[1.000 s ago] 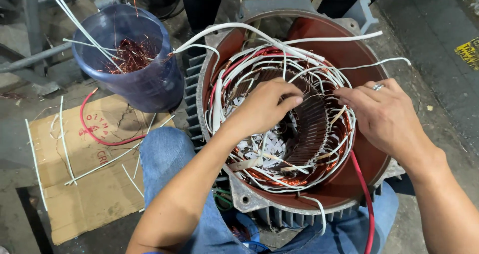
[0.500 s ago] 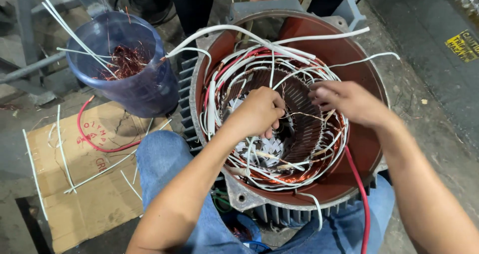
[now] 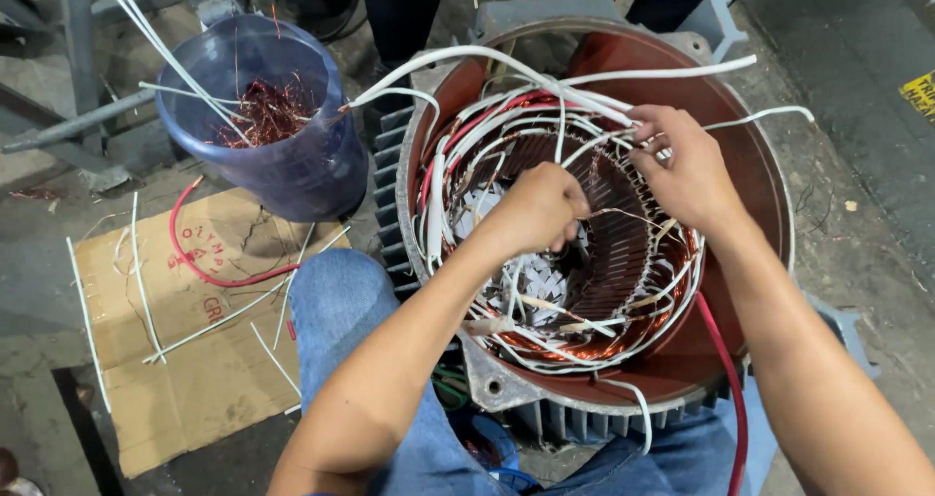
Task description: Repairing the internal wiring of a large electric motor by stripping, twisting, and organizing wires
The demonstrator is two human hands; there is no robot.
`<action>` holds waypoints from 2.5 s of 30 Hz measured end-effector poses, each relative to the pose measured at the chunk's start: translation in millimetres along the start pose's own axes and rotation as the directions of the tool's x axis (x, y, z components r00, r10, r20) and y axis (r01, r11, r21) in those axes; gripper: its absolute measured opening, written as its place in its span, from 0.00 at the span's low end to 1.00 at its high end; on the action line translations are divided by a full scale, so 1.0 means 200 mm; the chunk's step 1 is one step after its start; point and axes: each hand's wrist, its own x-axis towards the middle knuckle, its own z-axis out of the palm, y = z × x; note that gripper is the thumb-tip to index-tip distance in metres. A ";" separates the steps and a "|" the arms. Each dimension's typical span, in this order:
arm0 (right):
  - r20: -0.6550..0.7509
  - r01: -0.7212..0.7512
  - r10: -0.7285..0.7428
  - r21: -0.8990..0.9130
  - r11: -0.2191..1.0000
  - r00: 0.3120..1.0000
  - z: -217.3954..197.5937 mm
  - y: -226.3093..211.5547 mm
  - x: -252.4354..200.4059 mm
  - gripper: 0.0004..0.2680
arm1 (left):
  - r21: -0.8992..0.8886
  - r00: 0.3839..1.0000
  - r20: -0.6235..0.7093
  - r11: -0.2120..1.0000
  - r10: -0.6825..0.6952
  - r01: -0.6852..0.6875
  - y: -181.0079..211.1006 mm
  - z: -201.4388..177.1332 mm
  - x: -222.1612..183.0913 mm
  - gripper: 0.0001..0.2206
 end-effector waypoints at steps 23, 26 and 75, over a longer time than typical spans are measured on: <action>-0.124 0.333 -0.367 -0.228 0.915 0.922 0.04 0.10 -0.03 0.08 | 0.091 0.986 0.085 0.984 0.143 -0.150 -0.07 -0.01 0.08 0.11; -0.145 0.413 -0.438 -0.175 0.894 0.887 -0.09 -0.08 -0.14 0.17 | -0.189 0.948 0.243 0.968 0.206 -0.162 0.11 -0.12 -0.13 0.15; 0.044 0.133 -0.135 0.039 0.990 0.990 -0.54 -0.68 -0.68 0.09 | -0.062 0.872 0.076 0.875 0.485 -0.481 0.39 0.06 -0.38 0.07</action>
